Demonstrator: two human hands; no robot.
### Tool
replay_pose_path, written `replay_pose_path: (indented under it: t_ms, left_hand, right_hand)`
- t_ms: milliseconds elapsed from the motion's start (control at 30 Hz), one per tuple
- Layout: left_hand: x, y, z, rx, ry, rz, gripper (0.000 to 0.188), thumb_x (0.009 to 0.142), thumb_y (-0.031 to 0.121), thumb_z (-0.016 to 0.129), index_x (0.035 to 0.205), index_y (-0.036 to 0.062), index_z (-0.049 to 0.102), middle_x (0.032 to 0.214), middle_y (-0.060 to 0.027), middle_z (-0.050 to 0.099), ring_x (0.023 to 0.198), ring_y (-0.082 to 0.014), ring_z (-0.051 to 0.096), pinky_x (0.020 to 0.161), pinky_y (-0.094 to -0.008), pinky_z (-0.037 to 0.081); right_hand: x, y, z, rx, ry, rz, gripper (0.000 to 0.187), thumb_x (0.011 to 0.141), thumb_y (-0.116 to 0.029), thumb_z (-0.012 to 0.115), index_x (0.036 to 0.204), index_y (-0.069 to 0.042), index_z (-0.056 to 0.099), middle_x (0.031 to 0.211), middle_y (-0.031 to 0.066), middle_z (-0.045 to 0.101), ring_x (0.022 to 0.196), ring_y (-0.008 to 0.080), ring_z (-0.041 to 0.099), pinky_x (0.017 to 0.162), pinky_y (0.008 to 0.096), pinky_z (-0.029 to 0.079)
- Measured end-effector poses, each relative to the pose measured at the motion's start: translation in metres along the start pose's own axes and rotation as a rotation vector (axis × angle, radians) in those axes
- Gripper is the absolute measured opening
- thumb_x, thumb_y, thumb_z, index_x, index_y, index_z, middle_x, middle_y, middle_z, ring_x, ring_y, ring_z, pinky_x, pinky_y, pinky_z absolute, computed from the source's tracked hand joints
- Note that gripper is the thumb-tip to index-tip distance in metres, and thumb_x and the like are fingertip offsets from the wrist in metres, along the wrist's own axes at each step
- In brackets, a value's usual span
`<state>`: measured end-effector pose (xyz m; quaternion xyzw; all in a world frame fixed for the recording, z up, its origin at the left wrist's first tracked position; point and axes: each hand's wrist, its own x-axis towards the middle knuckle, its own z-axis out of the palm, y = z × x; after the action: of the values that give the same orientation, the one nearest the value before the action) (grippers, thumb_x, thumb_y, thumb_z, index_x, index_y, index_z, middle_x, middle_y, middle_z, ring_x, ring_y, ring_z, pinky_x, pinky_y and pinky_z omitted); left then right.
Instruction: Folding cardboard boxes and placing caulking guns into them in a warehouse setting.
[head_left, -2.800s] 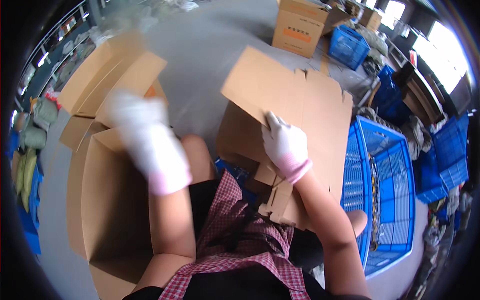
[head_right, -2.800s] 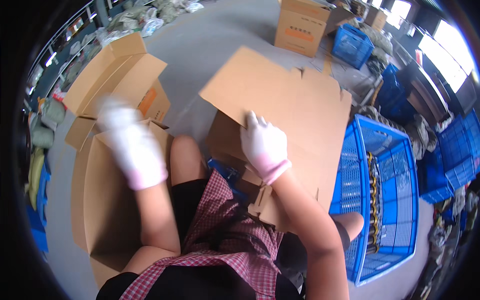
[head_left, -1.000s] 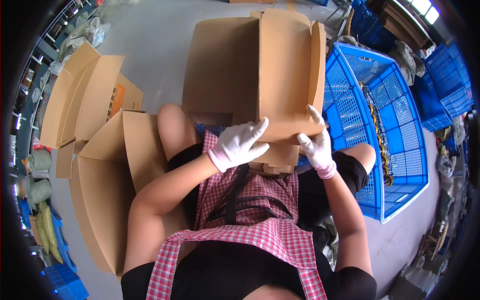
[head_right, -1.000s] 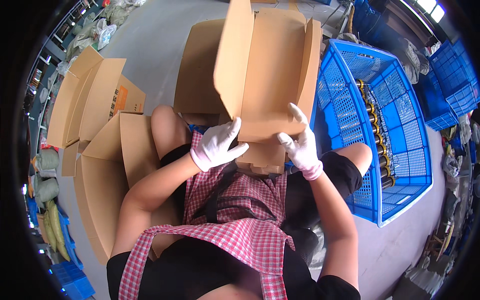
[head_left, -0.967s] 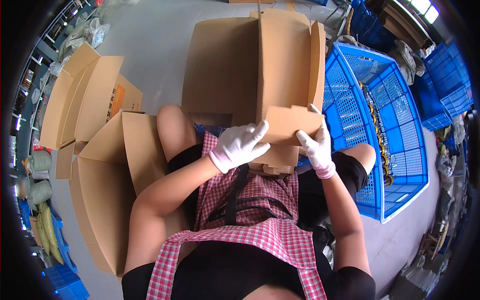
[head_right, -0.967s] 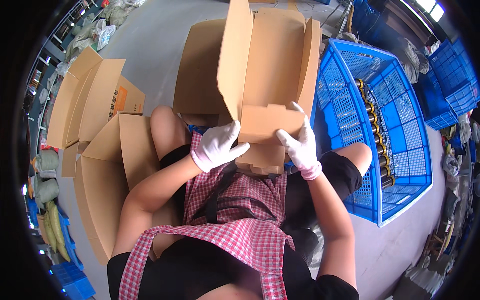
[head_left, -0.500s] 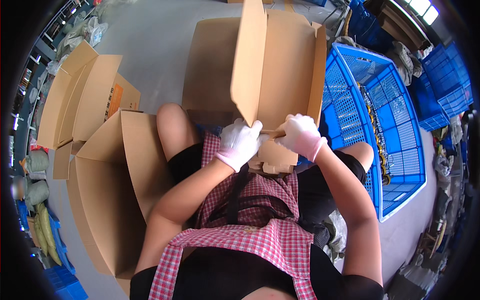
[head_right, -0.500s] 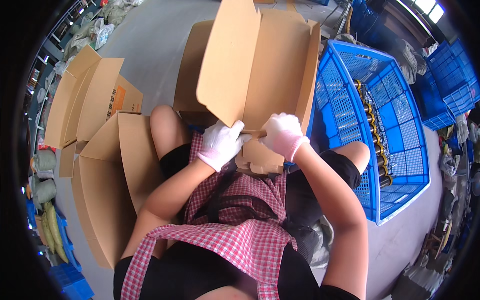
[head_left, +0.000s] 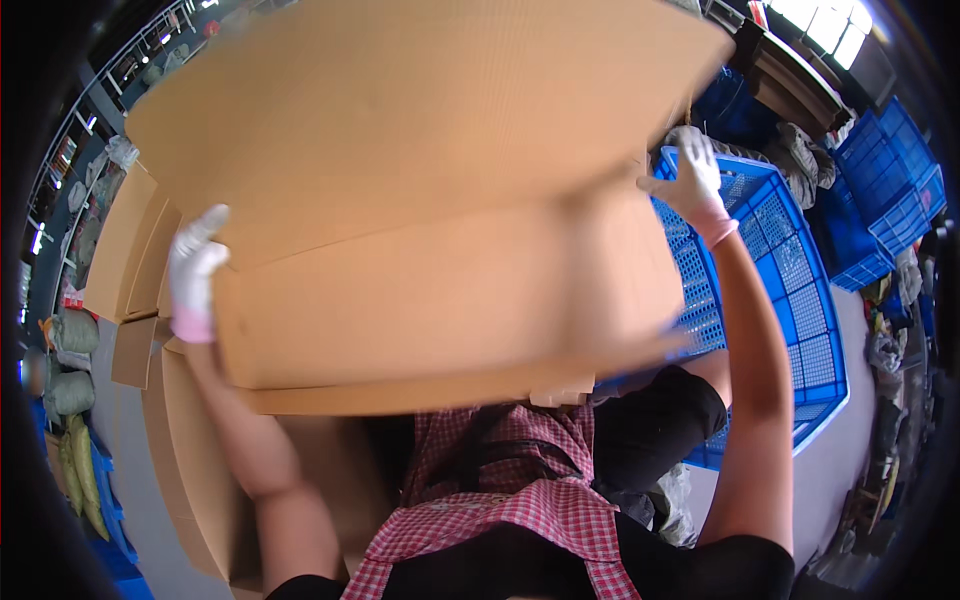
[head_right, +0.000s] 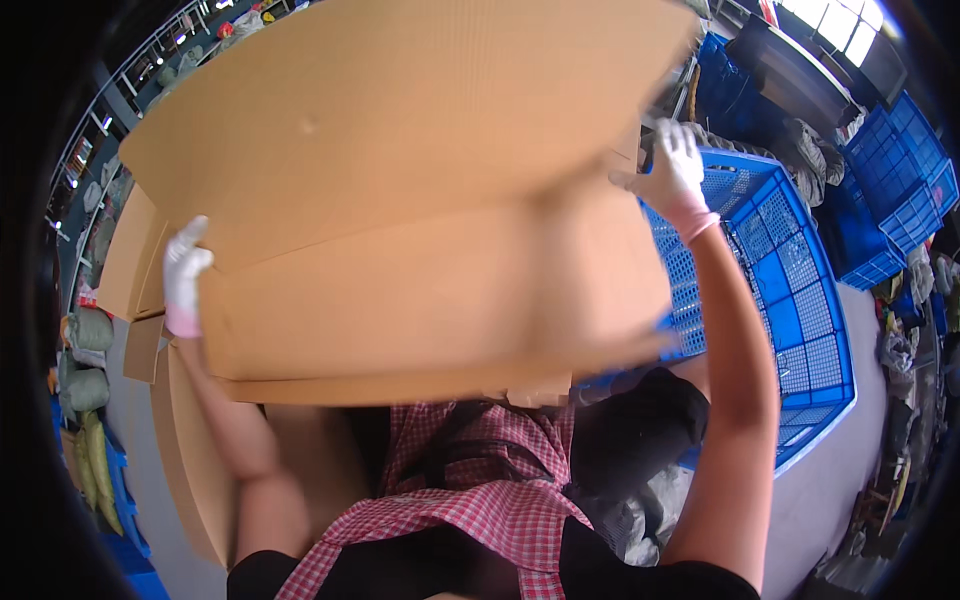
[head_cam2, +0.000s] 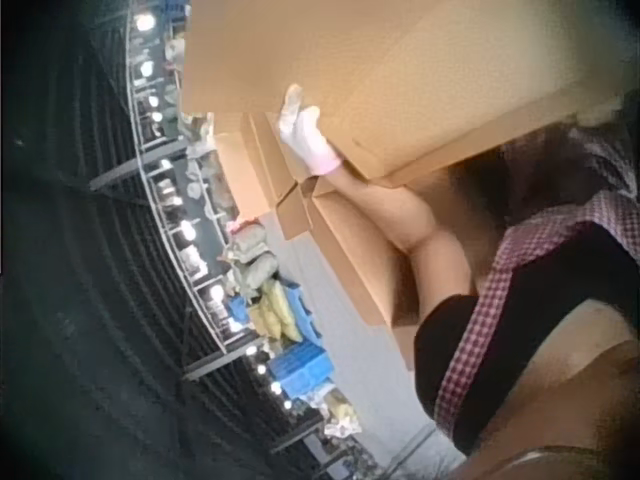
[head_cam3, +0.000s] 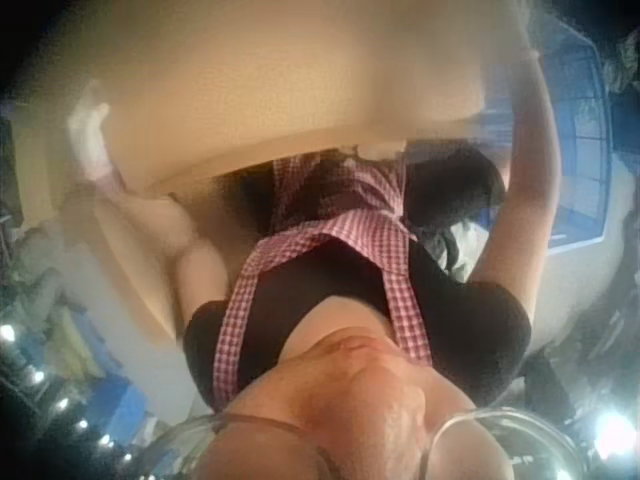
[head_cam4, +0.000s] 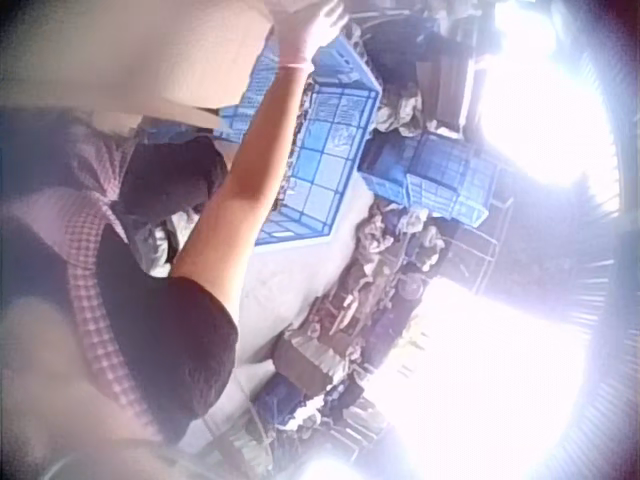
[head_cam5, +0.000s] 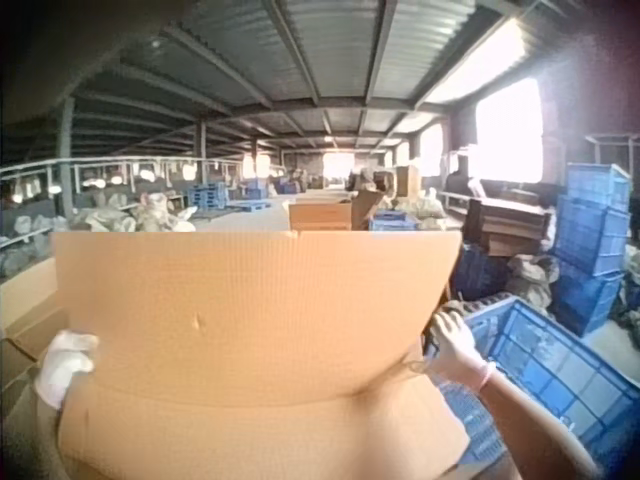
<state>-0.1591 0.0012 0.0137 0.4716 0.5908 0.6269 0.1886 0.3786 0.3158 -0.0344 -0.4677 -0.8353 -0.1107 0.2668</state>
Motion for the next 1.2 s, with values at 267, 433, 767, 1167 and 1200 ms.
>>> replay_pose_path:
  t_ms: [267, 433, 767, 1167, 1200]
  left_hand:
    - [0.092, -0.024, 0.083, 0.928, -0.215, 0.555, 0.057, 0.081, -0.001, 0.042, 0.136, 0.0119, 0.049, 0.100, -0.0154, 0.064, 0.082, -0.0325, 0.063, 0.078, -0.0407, 0.051]
    - [-0.037, 0.004, 0.227, 1.219, -1.251, 0.343, 0.067, 0.082, 0.012, 0.061, 0.144, 0.0202, 0.039, 0.093, -0.0155, 0.059, 0.088, -0.0327, 0.061, 0.080, -0.0437, 0.051]
    - [-0.042, -0.115, 0.254, 0.660, -0.851, 0.477, 0.045, 0.087, 0.011, 0.059, 0.130, 0.0142, 0.047, 0.108, -0.0207, 0.061, 0.096, -0.0387, 0.060, 0.083, -0.0433, 0.050]
    - [-0.066, -0.066, 0.247, 0.469, -0.653, 0.324, 0.011, 0.086, 0.015, 0.064, 0.089, 0.0052, 0.058, 0.079, -0.0118, 0.061, 0.075, -0.0280, 0.064, 0.067, -0.0359, 0.050]
    - [-0.074, -0.075, 0.244, 0.440, -0.731, 0.412, 0.010, 0.085, 0.013, 0.064, 0.088, 0.0052, 0.059, 0.079, -0.0108, 0.061, 0.074, -0.0268, 0.064, 0.067, -0.0354, 0.051]
  right_hand:
    - [-0.052, 0.007, -0.002, 0.882, -0.113, 0.005, 0.027, 0.088, -0.016, 0.068, 0.107, 0.003, 0.066, 0.087, 0.0060, 0.070, 0.072, 0.0106, 0.061, 0.063, 0.0278, 0.050]
    - [-0.107, 0.017, 0.005, 0.517, -0.007, 0.264, 0.026, 0.088, -0.021, 0.066, 0.100, 0.002, 0.068, 0.082, 0.0149, 0.072, 0.068, 0.0235, 0.069, 0.060, 0.0357, 0.051]
    - [-0.169, -0.029, 0.051, 0.072, -0.268, -0.150, 0.056, 0.083, -0.003, 0.062, 0.136, -0.007, 0.043, 0.102, 0.0189, 0.059, 0.083, 0.0348, 0.063, 0.070, 0.0399, 0.052]
    - [-0.164, -0.066, -0.024, 0.086, -0.337, -0.458, 0.077, 0.056, -0.021, 0.085, 0.124, -0.008, 0.049, 0.110, 0.0153, 0.056, 0.098, 0.0334, 0.059, 0.084, 0.0420, 0.049]
    - [-0.174, -0.070, -0.022, 0.105, -0.428, -0.497, 0.097, 0.047, -0.024, 0.088, 0.131, -0.010, 0.042, 0.118, 0.0156, 0.050, 0.107, 0.0345, 0.054, 0.091, 0.0446, 0.045]
